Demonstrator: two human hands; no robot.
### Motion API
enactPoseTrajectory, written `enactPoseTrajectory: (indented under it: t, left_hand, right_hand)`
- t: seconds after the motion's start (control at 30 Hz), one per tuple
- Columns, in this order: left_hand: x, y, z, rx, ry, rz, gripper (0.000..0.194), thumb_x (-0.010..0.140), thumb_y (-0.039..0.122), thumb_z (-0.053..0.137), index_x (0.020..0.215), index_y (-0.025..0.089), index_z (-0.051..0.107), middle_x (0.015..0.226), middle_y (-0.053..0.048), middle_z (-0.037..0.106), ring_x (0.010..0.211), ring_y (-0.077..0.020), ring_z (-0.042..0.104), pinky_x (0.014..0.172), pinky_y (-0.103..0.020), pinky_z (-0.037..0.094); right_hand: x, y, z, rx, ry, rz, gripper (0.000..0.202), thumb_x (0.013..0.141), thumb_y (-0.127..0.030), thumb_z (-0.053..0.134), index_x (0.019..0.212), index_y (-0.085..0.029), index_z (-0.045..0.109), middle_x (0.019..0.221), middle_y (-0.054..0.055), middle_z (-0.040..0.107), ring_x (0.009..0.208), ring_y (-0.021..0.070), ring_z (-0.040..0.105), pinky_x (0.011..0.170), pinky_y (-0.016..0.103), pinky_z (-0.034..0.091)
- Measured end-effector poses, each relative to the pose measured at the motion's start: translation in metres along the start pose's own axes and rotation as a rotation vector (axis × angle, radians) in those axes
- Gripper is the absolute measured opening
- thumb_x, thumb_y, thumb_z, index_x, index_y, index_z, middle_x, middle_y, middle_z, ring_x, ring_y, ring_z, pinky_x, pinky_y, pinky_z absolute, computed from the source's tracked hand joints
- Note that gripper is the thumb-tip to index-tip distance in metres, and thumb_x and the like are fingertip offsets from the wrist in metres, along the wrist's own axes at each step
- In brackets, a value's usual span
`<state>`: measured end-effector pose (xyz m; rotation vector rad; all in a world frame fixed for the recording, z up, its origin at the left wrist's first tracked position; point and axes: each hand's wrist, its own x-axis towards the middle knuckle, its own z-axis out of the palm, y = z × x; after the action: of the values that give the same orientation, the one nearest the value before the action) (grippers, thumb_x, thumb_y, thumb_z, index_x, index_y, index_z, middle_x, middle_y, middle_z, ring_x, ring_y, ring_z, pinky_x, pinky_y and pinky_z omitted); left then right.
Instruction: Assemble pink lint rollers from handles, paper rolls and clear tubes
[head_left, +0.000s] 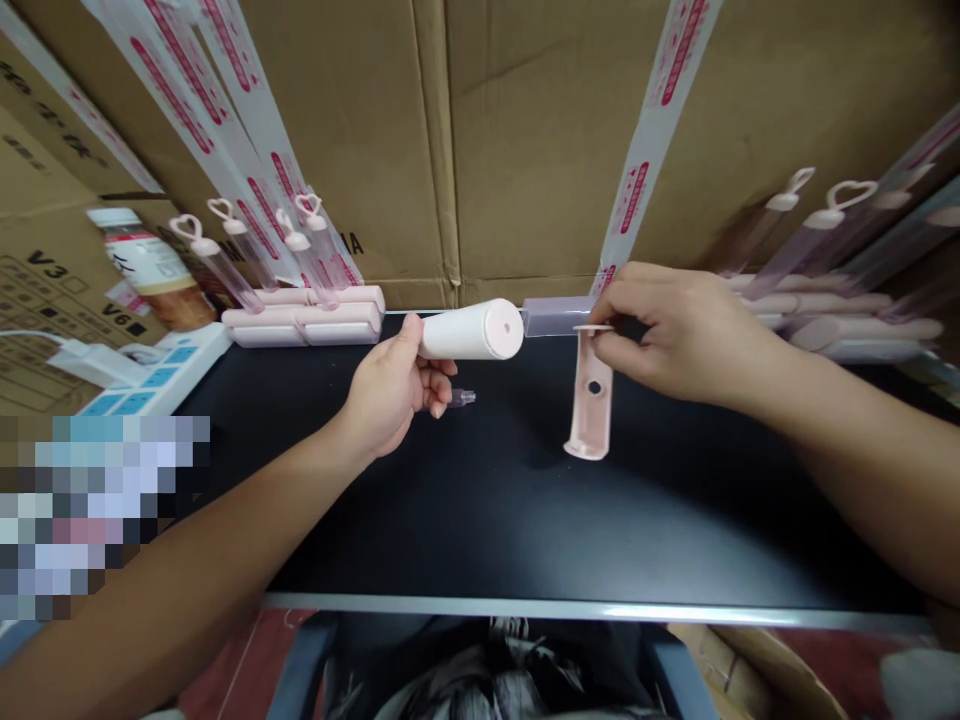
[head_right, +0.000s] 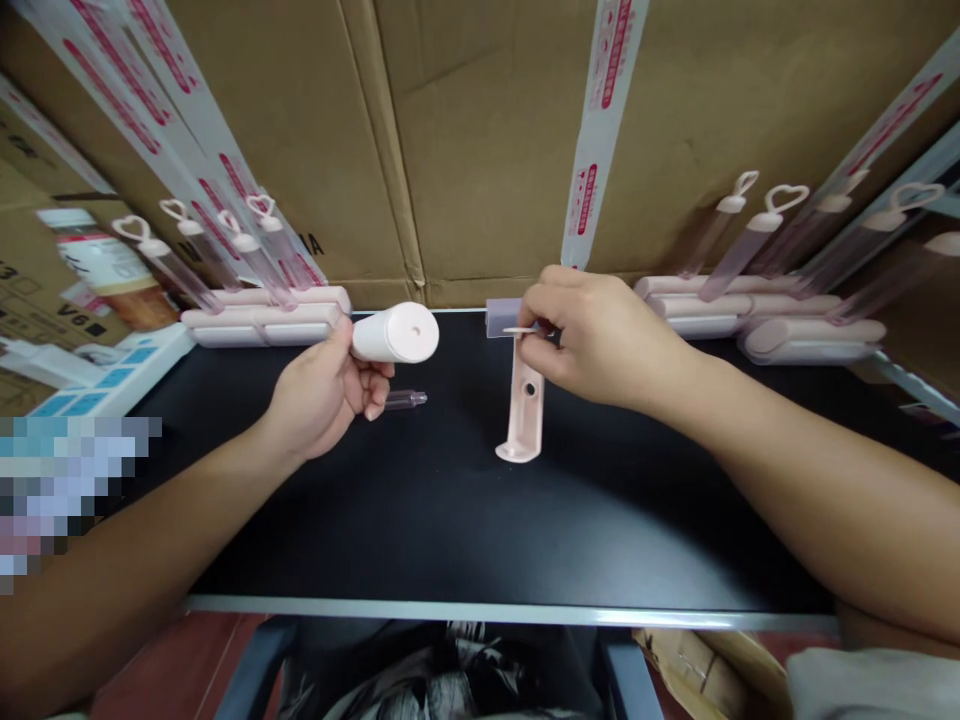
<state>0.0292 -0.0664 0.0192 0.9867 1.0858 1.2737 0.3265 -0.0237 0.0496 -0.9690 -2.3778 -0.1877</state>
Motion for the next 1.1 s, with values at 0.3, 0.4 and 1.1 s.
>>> enactPoseTrajectory:
  t: [0.3, 0.4, 1.1]
  left_hand:
    - [-0.008, -0.009, 0.000, 0.172, -0.108, 0.025, 0.050, 0.099, 0.061, 0.068, 0.110, 0.012, 0.070, 0.074, -0.006, 0.068, 0.060, -0.0182, 0.067, 0.045, -0.027, 0.056]
    - [-0.012, -0.010, 0.004, 0.221, -0.147, 0.015, 0.051, 0.099, 0.057, 0.068, 0.119, 0.011, 0.075, 0.078, -0.007, 0.069, 0.063, -0.0181, 0.067, 0.047, -0.026, 0.058]
    - [-0.019, -0.010, 0.004, 0.527, -0.244, 0.146, 0.044, 0.100, 0.050, 0.068, 0.116, 0.014, 0.086, 0.079, -0.006, 0.073, 0.060, -0.0138, 0.062, 0.051, -0.021, 0.053]
  right_hand:
    - [-0.003, -0.027, 0.009, 0.783, 0.059, 0.222, 0.012, 0.087, -0.024, 0.073, 0.087, -0.024, 0.061, 0.086, 0.004, 0.079, 0.062, 0.0173, 0.069, 0.051, 0.029, 0.048]
    - [-0.004, -0.033, 0.010, 0.857, -0.019, 0.212, 0.012, 0.088, -0.025, 0.074, 0.097, -0.023, 0.066, 0.083, 0.003, 0.077, 0.063, 0.0165, 0.068, 0.053, 0.029, 0.049]
    - [-0.004, -0.048, 0.024, 1.136, -0.178, 0.332, 0.033, 0.089, -0.046, 0.086, 0.084, -0.018, 0.068, 0.060, -0.006, 0.054, 0.050, 0.0076, 0.043, 0.046, 0.023, 0.033]
